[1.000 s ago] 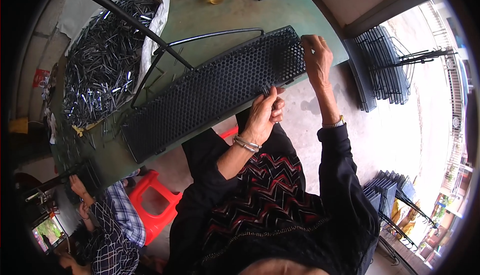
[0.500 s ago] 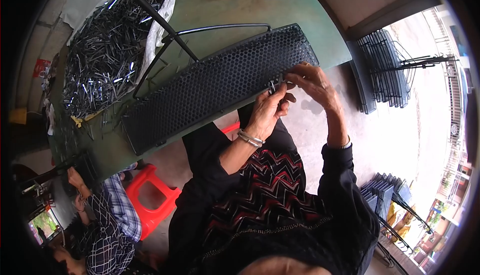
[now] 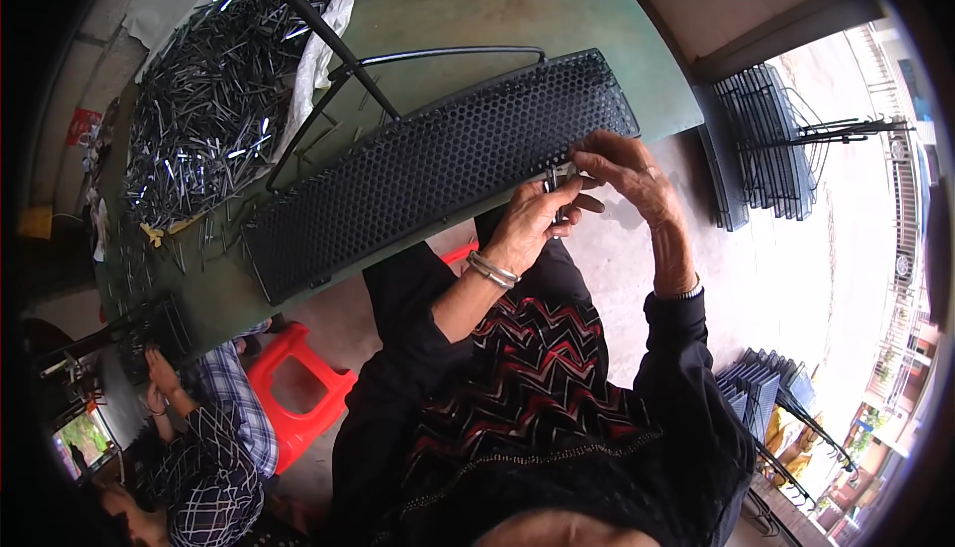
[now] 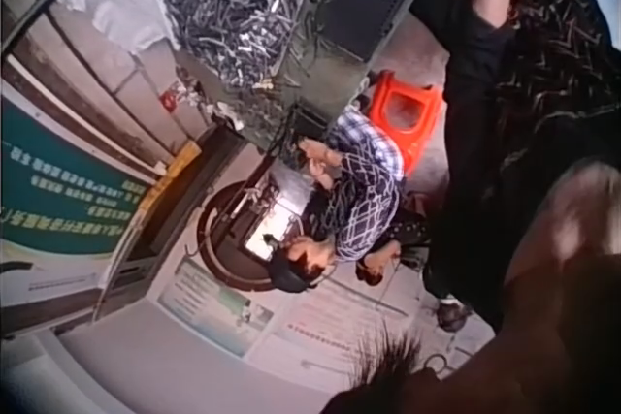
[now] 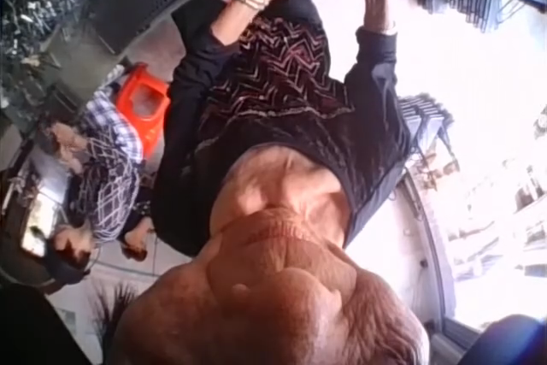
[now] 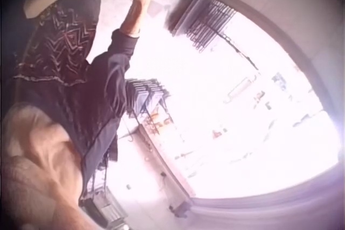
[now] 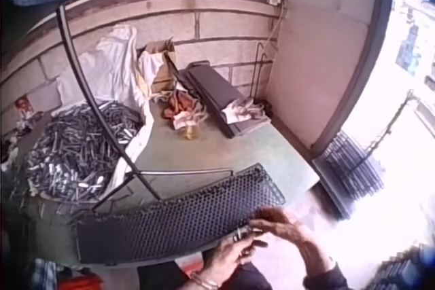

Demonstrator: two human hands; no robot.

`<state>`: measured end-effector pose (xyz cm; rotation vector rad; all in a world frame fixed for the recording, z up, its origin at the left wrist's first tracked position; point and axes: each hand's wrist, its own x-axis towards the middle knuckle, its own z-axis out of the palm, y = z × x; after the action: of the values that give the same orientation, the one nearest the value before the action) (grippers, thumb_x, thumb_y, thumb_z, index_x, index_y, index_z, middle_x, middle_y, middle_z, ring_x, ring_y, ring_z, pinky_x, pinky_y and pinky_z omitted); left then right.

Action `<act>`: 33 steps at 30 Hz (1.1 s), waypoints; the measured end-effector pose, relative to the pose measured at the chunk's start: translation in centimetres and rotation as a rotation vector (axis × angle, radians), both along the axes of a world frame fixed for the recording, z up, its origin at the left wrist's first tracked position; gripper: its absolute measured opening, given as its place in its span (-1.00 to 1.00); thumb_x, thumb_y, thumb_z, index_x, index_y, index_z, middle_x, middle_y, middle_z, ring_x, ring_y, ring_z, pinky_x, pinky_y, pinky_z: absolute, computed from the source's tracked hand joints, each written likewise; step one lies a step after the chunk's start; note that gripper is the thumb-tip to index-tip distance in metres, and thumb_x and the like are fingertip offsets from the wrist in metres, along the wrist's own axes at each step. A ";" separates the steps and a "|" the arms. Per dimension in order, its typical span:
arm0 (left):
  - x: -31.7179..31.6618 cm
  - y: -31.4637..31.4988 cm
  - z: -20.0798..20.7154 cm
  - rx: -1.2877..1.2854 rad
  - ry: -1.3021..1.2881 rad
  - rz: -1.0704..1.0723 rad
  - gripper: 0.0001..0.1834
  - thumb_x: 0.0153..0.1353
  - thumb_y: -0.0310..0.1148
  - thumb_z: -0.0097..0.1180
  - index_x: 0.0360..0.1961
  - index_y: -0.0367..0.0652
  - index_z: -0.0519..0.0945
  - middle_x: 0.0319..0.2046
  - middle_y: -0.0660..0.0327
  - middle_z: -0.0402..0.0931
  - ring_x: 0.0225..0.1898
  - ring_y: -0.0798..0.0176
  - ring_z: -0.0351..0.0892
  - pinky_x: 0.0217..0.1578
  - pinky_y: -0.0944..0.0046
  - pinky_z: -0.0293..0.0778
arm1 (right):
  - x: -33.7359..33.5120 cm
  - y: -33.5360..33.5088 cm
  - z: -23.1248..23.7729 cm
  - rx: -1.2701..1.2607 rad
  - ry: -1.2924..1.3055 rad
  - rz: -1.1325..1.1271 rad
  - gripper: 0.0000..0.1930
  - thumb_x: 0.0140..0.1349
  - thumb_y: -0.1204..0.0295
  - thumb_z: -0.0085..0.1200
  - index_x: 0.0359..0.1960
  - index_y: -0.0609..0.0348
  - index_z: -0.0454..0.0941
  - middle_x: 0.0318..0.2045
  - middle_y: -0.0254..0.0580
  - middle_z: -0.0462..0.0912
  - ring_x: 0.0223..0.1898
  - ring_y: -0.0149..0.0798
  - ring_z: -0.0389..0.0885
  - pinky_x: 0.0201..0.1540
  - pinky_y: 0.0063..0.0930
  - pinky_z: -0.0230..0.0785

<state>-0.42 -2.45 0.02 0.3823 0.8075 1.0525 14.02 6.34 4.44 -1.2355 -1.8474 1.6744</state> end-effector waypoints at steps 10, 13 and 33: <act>-0.4 0.2 -0.9 0.037 -0.023 -0.103 -0.80 0.30 -0.25 0.05 -0.13 -0.09 0.51 -0.30 0.21 0.64 -0.49 0.52 0.49 -0.66 0.59 0.16 | 0.8 0.5 0.2 -0.053 -0.002 0.131 -0.85 0.18 0.44 0.11 -0.32 0.29 0.53 -0.48 -0.34 0.55 -0.42 -0.50 0.47 -0.36 -0.59 0.34; -0.3 0.2 -0.4 0.027 -0.003 -0.110 -0.80 0.29 -0.24 0.06 -0.14 -0.07 0.51 -0.31 0.17 0.65 -0.44 0.48 0.55 -0.66 0.59 0.16 | 1.0 0.6 0.1 -0.030 -0.015 0.141 -0.87 0.18 0.47 0.09 -0.33 0.32 0.52 -0.48 -0.32 0.55 -0.41 -0.48 0.48 -0.35 -0.57 0.36; 1.0 -0.4 -1.5 -0.166 -0.144 0.115 -0.70 0.36 -0.20 -0.06 -0.14 -0.25 0.46 -0.34 0.08 0.55 -0.43 0.38 0.45 -0.46 0.42 0.38 | 0.7 6.7 -3.0 0.909 -0.211 -0.546 -0.89 0.25 0.46 0.01 -0.29 0.25 0.48 -0.45 -0.07 0.64 -0.47 -0.24 0.66 -0.38 -0.42 0.45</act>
<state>0.54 -2.84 -1.52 0.1191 0.7884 1.0977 14.68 13.07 1.40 -1.3134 -1.7982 0.3357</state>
